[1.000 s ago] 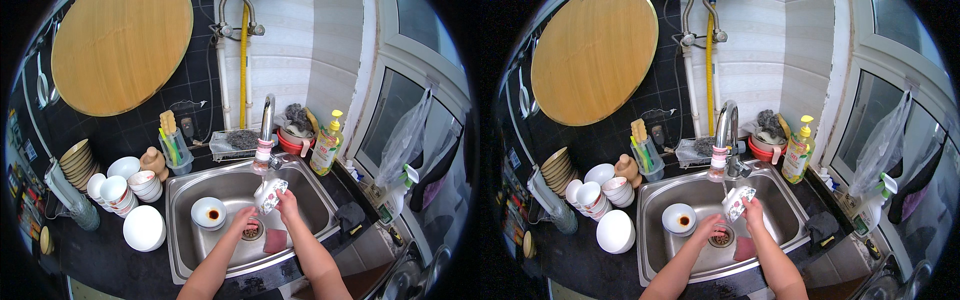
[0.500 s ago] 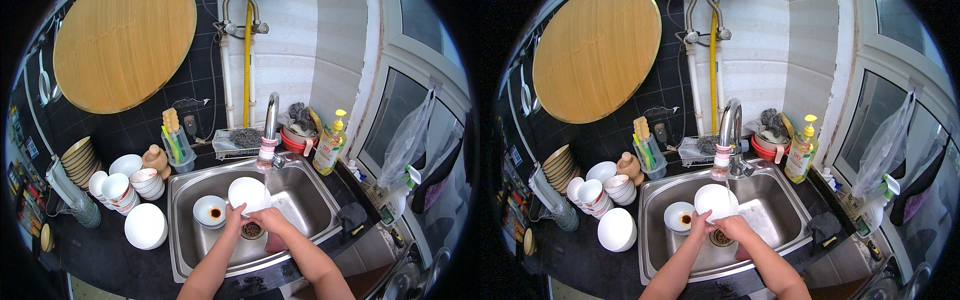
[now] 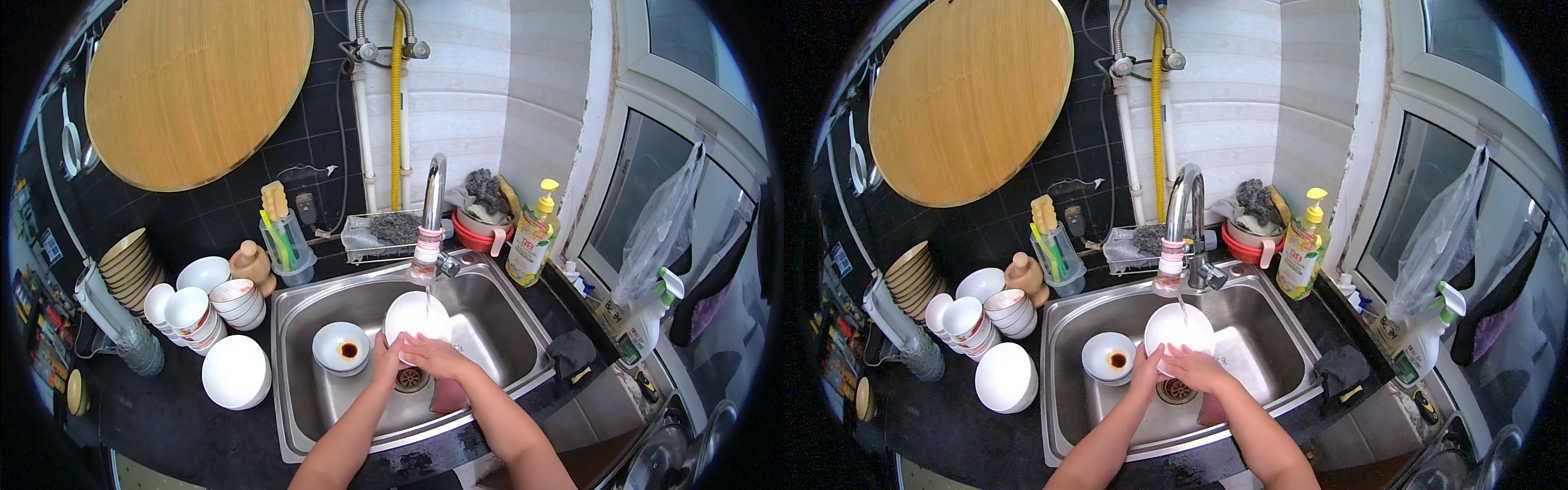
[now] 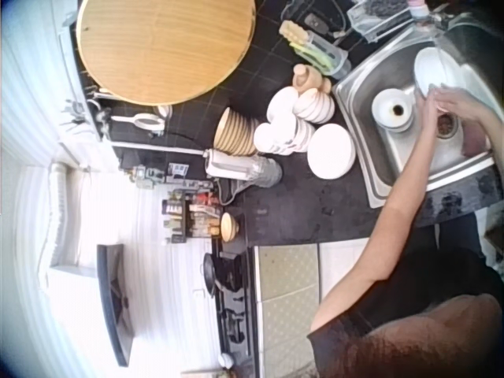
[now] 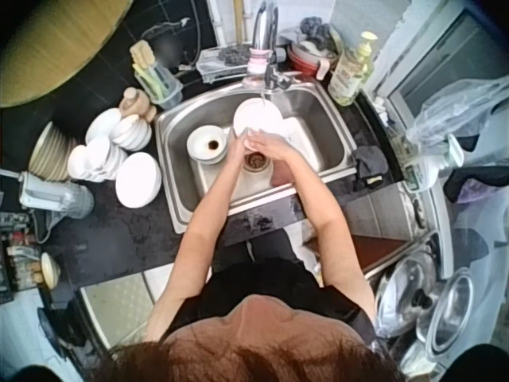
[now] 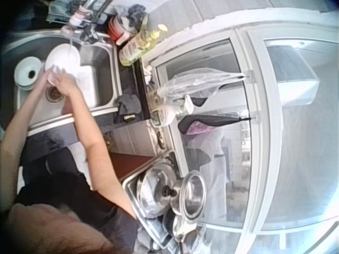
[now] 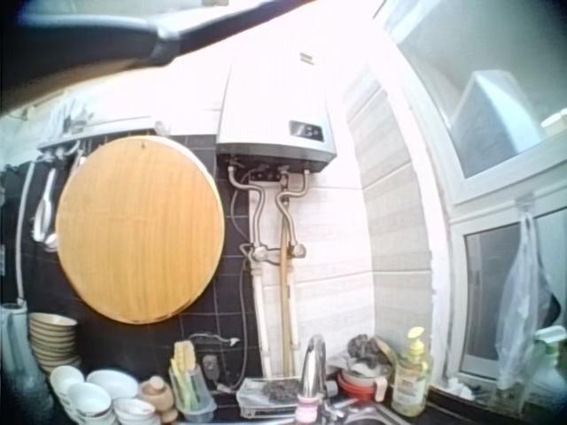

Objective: The person washes a stack of white bowls in a kitchen sink using a pink sponge and running water. They scrub the inside and outside of each bowl, rinse it thoroughly, and place it on a stack of clean bowls on the counter to the left of the sink.

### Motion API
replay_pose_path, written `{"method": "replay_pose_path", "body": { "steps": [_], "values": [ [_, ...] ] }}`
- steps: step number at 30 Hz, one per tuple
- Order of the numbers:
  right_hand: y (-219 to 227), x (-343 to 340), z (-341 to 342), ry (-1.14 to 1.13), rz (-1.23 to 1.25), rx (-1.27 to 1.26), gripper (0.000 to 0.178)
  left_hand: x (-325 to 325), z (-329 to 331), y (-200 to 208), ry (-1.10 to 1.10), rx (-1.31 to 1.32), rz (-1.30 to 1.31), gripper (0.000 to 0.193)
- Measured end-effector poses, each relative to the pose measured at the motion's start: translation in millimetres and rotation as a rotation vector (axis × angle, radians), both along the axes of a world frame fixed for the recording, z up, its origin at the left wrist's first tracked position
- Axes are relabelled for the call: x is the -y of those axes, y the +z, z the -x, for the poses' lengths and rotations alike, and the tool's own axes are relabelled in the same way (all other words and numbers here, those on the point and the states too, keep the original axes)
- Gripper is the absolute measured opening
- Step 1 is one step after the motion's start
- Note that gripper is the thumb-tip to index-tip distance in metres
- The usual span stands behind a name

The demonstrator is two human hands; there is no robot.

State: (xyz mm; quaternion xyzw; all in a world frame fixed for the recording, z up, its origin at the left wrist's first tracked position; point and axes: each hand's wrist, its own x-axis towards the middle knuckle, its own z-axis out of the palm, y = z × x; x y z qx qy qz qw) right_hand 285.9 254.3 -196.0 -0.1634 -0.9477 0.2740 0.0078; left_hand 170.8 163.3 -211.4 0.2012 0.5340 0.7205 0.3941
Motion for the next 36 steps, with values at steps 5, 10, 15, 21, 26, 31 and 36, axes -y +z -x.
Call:
{"method": "replay_pose_path", "body": {
  "steps": [5, 10, 15, 21, 26, 31, 36],
  "values": [
    [18.2, 2.7, -4.6, -0.498, -0.333, -0.19, 0.084, 1.4, 14.1, -18.7, 0.207, -0.351, -0.009, 0.063],
    [24.2, -13.1, -10.5, -0.68, 0.125, -0.399, 0.075, 5.3, 14.5, -9.6, -0.009, 0.275, -0.041, 0.067],
    [34.4, -5.9, -12.8, -0.798, -0.006, -0.546, 0.035, 12.2, 19.1, -5.9, -0.326, 0.569, -0.002, 0.058],
    [35.6, -19.1, -21.1, -0.954, 0.157, -0.185, 0.03, 5.7, 28.5, -26.2, -0.588, 0.582, 0.203, 0.057],
    [0.3, -40.1, -26.7, -0.793, 0.385, 0.076, 0.031, 3.1, 11.0, -7.7, -0.366, 0.207, 0.474, 0.049],
    [-12.8, -49.1, -17.5, -0.846, 0.64, -0.01, 0.03, 14.0, -14.2, 37.0, -0.157, -0.695, 0.267, 0.061],
    [-13.1, -50.6, -14.5, -0.906, 0.723, -0.3, 0.032, 6.4, -22.5, 56.9, -0.15, -1.053, 0.128, 0.067]
  ]
}}
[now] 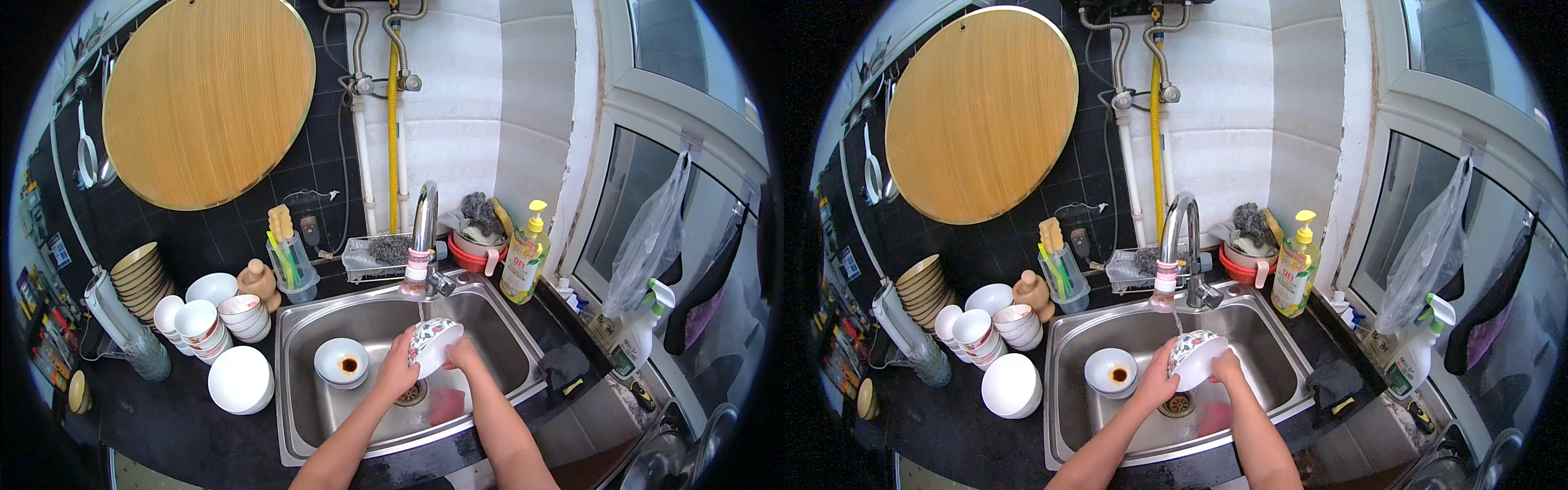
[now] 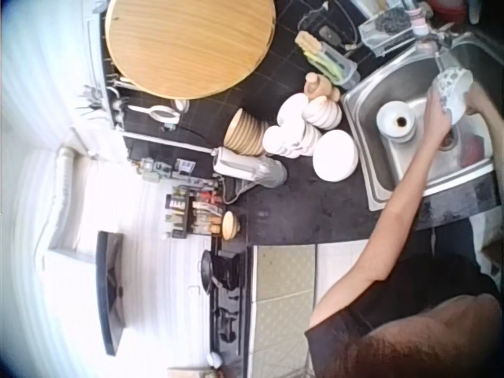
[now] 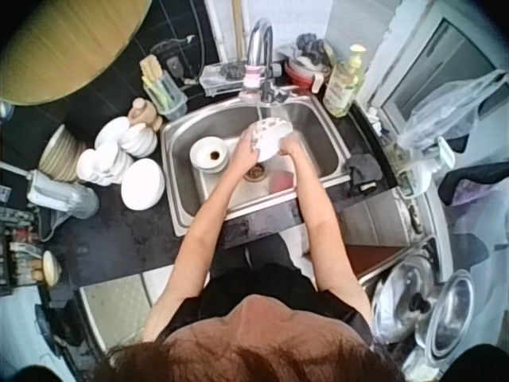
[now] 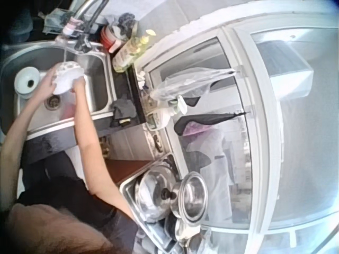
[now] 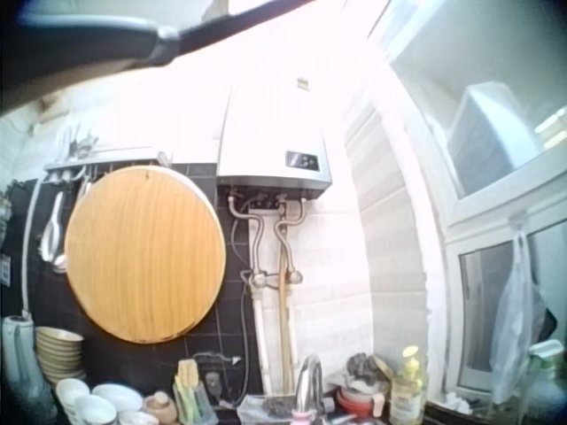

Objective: The person washes a stack of white bowls in a kitchen sink using a pink sponge and running water. They scrub the inside and outside of each bowl, rinse it thoroughly, and place it on a stack of clean bowls on the counter to the left of the sink.

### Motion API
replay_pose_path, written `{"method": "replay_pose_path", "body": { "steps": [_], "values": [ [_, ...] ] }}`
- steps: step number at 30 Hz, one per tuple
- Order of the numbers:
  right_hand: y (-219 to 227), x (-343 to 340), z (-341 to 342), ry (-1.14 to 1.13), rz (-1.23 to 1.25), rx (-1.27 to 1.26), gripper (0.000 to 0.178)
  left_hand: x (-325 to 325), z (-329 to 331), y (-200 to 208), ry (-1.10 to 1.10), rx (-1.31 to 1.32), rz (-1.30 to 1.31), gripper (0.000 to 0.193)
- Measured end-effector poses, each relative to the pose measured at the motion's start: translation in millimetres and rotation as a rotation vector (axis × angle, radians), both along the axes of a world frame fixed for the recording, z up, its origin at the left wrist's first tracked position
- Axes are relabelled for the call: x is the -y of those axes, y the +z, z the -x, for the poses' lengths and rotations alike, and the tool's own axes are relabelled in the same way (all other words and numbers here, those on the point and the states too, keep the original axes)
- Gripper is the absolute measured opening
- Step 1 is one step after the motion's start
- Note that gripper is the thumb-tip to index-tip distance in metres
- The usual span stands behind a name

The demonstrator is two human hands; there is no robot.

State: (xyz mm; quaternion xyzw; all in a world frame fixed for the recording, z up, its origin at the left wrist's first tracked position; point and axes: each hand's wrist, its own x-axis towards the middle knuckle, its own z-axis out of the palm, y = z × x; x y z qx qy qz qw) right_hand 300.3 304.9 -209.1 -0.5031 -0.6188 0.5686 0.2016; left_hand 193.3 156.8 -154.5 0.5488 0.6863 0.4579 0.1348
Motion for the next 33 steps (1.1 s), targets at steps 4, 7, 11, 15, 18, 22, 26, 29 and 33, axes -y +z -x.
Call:
{"method": "replay_pose_path", "body": {
  "steps": [4, 7, 11, 15, 18, 22, 26, 29, 33],
  "values": [
    [-8.7, -5.3, 5.9, -0.137, -0.039, -0.117, 0.033, -8.1, 9.1, 13.7, -0.014, -0.099, -0.014, 0.067],
    [-49.0, -29.4, 11.5, -0.021, -0.277, -0.084, 0.033, -9.5, 16.8, 29.8, -0.018, -0.149, 0.026, 0.065],
    [-6.4, 6.9, 12.0, 0.237, 0.089, -0.214, 0.033, 5.4, 30.9, 44.1, 0.099, -0.224, 0.129, 0.06],
    [10.3, 20.7, 10.9, 0.538, 0.177, -0.174, 0.03, 16.1, 37.6, 53.2, 0.23, -0.234, 0.194, 0.054],
    [12.2, 20.2, 11.4, 0.638, 0.181, -0.134, 0.027, 23.6, 36.5, 66.4, 0.303, -0.208, 0.305, 0.054],
    [13.3, 20.5, 8.2, 0.616, 0.108, -0.238, 0.025, 39.7, 27.7, 82.2, 0.337, -0.333, 0.3, 0.057],
    [7.0, 20.8, 9.4, 0.528, 0.098, -0.284, 0.026, 60.5, 22.7, 89.6, 0.31, -0.51, 0.277, 0.062],
    [-0.5, 16.0, 10.9, 0.521, 0.054, -0.201, 0.026, 75.8, 19.3, 95.5, 0.252, -0.608, 0.238, 0.065],
    [-3.9, 17.3, 10.5, 0.518, 0.004, -0.117, 0.027, 93.4, 15.3, 100.2, 0.193, -0.68, 0.219, 0.069]
  ]
}}
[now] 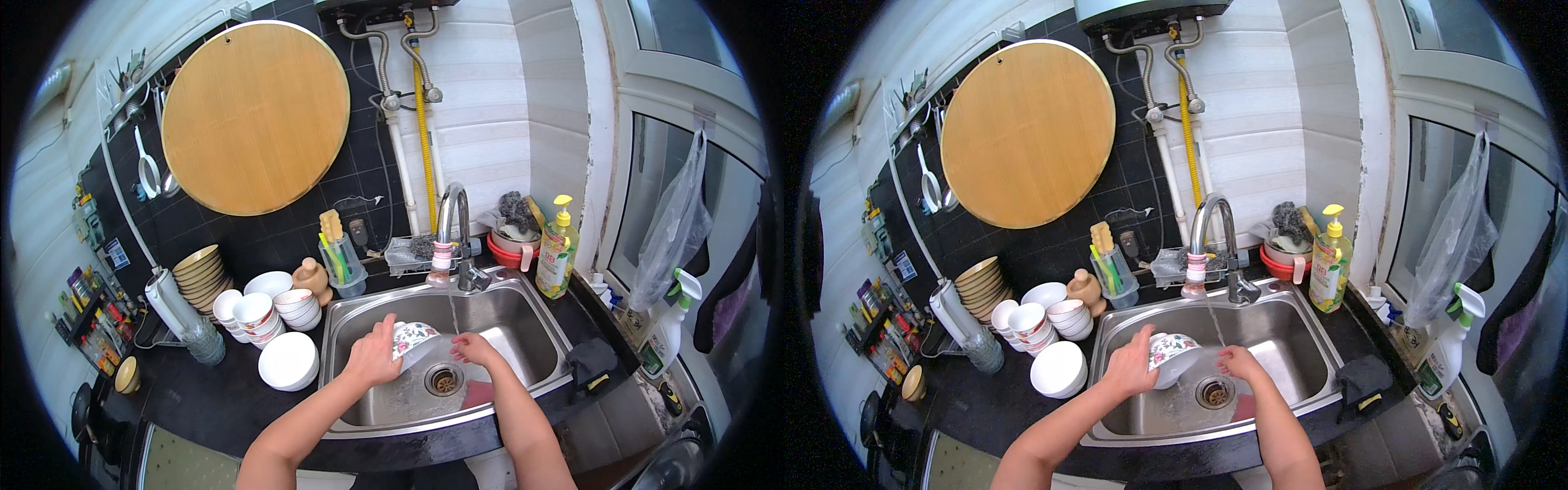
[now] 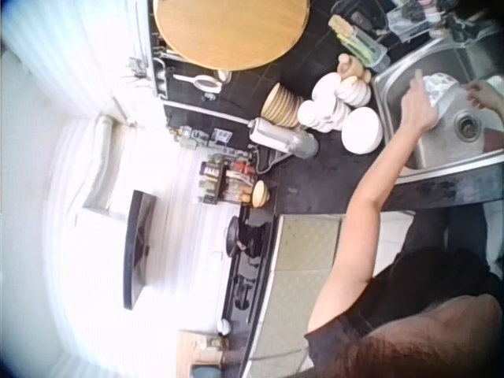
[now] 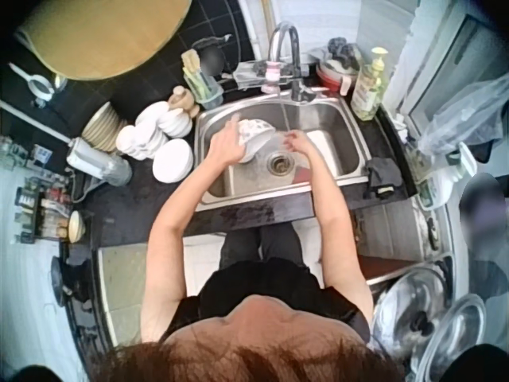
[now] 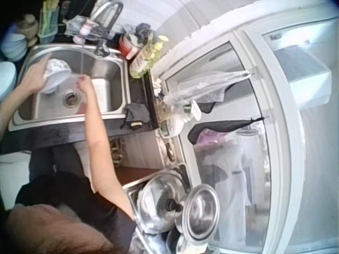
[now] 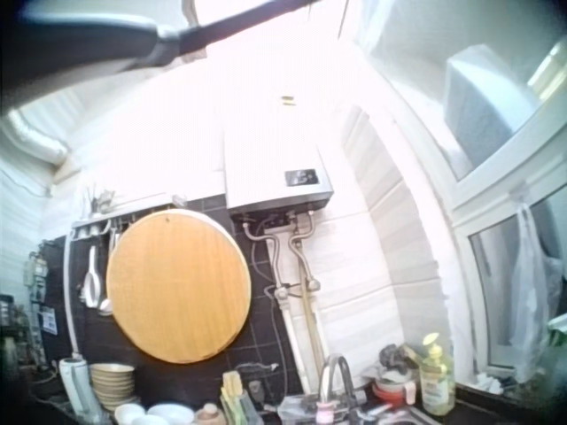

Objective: The person washes a stack of white bowls in a kitchen sink using a pink sponge and running water. They scrub the inside and outside of each bowl, rinse it thoroughly, and place it on a stack of clean bowls on the counter to the left of the sink.

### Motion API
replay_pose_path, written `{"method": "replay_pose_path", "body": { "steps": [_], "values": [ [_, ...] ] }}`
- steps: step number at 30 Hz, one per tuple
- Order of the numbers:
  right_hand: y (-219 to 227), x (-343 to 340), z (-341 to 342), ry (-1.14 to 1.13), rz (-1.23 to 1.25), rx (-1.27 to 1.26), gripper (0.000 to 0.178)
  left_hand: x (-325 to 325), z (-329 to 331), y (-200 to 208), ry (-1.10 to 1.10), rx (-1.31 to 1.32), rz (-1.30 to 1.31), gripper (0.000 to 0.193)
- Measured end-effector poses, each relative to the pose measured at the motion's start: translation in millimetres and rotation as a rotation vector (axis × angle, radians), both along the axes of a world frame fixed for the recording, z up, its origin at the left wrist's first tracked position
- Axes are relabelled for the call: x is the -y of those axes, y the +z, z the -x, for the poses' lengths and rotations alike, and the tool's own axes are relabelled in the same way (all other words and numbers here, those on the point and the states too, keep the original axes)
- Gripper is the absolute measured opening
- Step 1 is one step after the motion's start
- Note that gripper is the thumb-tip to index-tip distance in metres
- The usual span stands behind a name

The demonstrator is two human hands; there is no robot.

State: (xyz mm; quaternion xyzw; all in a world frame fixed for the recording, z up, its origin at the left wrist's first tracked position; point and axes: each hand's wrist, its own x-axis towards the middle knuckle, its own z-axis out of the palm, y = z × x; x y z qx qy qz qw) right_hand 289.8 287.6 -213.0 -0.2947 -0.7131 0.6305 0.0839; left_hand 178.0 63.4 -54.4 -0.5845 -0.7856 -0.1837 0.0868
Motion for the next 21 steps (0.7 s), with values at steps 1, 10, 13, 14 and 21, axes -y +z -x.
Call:
{"method": "replay_pose_path", "body": {
  "steps": [1, 10, 13, 14, 21],
  "values": [
    [0.0, 0.8, -0.6, -0.001, -0.018, 0.012, 0.027, 3.5, -0.4, 0.0, -0.008, -0.008, -0.003, 0.069],
    [-0.1, 2.2, -4.3, 0.076, -0.071, 0.081, 0.032, 27.0, -9.3, 6.1, -0.004, -0.019, 0.022, 0.068],
    [-1.4, 1.4, -4.6, 0.104, -0.074, 0.11, 0.034, 32.3, -6.9, 3.4, 0.008, -0.014, 0.016, 0.067],
    [-2.3, 0.9, -4.8, 0.116, -0.072, 0.114, 0.034, 33.4, -6.2, 2.8, 0.016, -0.015, 0.017, 0.066],
    [0.2, 3.0, -4.3, 0.147, -0.075, 0.117, 0.036, 46.5, 4.5, -0.1, 0.061, 0.003, -0.044, 0.066]
  ]
}}
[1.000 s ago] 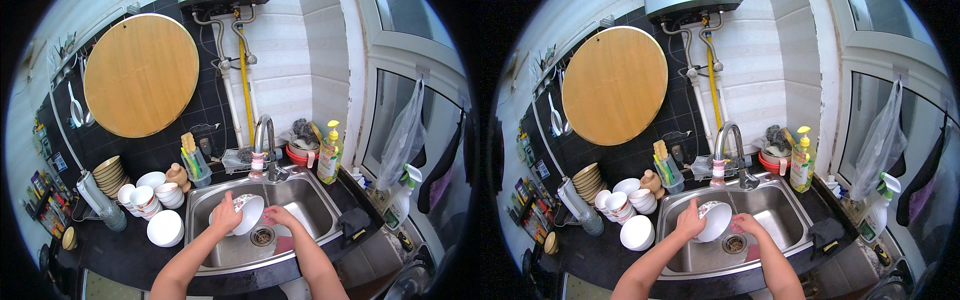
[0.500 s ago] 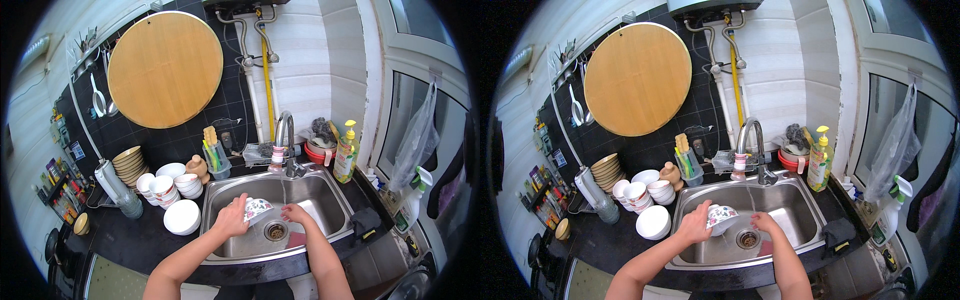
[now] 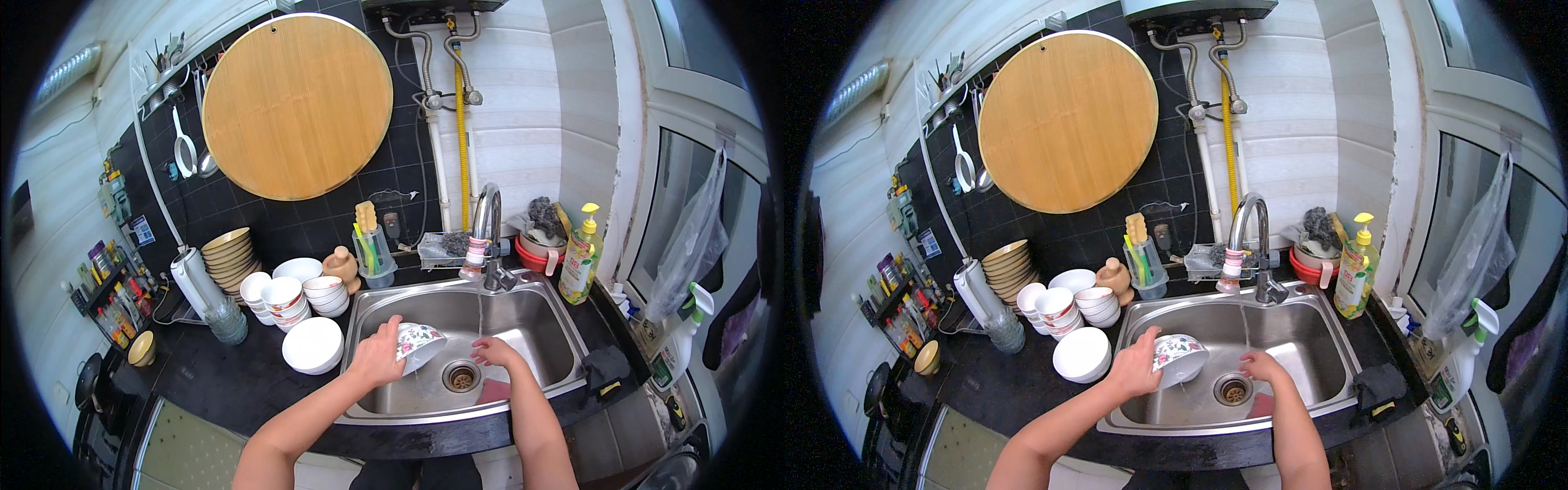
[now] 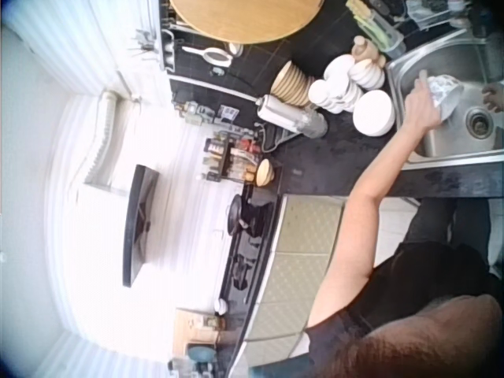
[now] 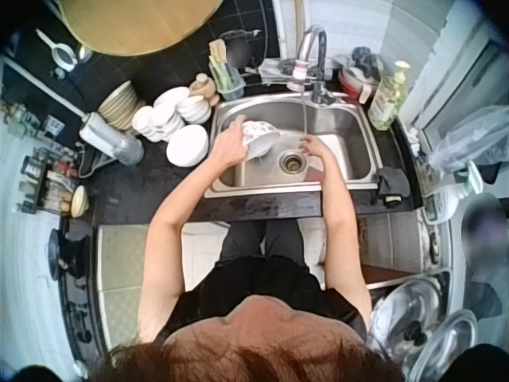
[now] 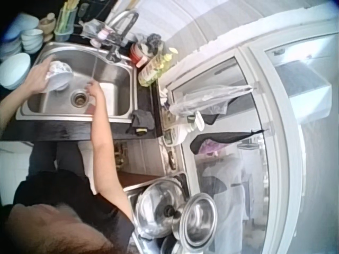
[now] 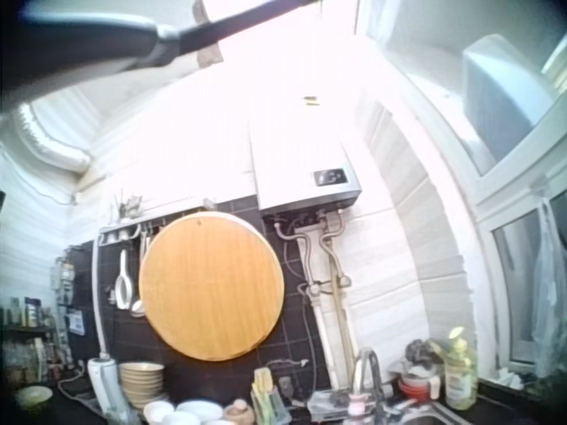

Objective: The person washes a stack of white bowls in a kitchen sink using a pink sponge and running water. They scrub the inside and outside of each bowl, rinse it thoroughly, and place it on a stack of clean bowls on the counter to the left of the sink.

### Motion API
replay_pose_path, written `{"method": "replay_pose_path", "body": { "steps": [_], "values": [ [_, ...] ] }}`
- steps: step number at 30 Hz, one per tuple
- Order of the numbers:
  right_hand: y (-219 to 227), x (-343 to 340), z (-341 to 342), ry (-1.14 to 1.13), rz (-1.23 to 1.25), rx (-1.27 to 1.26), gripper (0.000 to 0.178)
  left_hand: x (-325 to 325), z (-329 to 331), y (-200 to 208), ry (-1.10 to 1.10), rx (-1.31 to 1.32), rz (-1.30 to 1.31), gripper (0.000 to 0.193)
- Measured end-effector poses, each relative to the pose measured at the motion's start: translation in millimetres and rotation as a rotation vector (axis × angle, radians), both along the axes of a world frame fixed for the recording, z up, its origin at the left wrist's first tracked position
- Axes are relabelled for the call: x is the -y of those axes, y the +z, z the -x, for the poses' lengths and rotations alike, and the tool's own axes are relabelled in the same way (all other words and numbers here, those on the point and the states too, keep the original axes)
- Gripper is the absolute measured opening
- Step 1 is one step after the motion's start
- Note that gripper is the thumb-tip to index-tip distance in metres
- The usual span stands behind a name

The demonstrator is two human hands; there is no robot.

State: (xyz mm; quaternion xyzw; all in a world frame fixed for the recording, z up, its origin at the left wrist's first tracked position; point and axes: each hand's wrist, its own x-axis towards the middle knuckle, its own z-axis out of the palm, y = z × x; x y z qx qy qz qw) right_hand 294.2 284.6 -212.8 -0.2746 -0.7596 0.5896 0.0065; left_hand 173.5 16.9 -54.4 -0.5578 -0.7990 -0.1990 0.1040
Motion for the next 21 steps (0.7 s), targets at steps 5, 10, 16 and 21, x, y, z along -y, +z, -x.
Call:
{"method": "replay_pose_path", "body": {
  "steps": [5, 10, 16, 21],
  "values": [
    [0.9, -1.1, -2.3, -0.003, -0.027, 0.009, 0.035, 9.7, 26.1, -12.1, 0.118, 0.259, -0.095, 0.047],
    [0.7, 1.3, -0.8, -0.004, -0.01, 0.01, 0.035, 37.5, 91.8, -42.5, 0.243, 0.716, -0.496, 0.035],
    [1.1, 1.7, -1.6, 0.009, -0.033, 0.051, 0.036, 93.0, 130.3, -8.8, 0.468, 1.108, -0.63, 0.049],
    [-15.3, 0.9, 3.2, 0.017, -0.048, 0.084, 0.036, 133.2, 156.8, -9.2, 0.608, 1.13, -0.563, 0.039]
  ]
}}
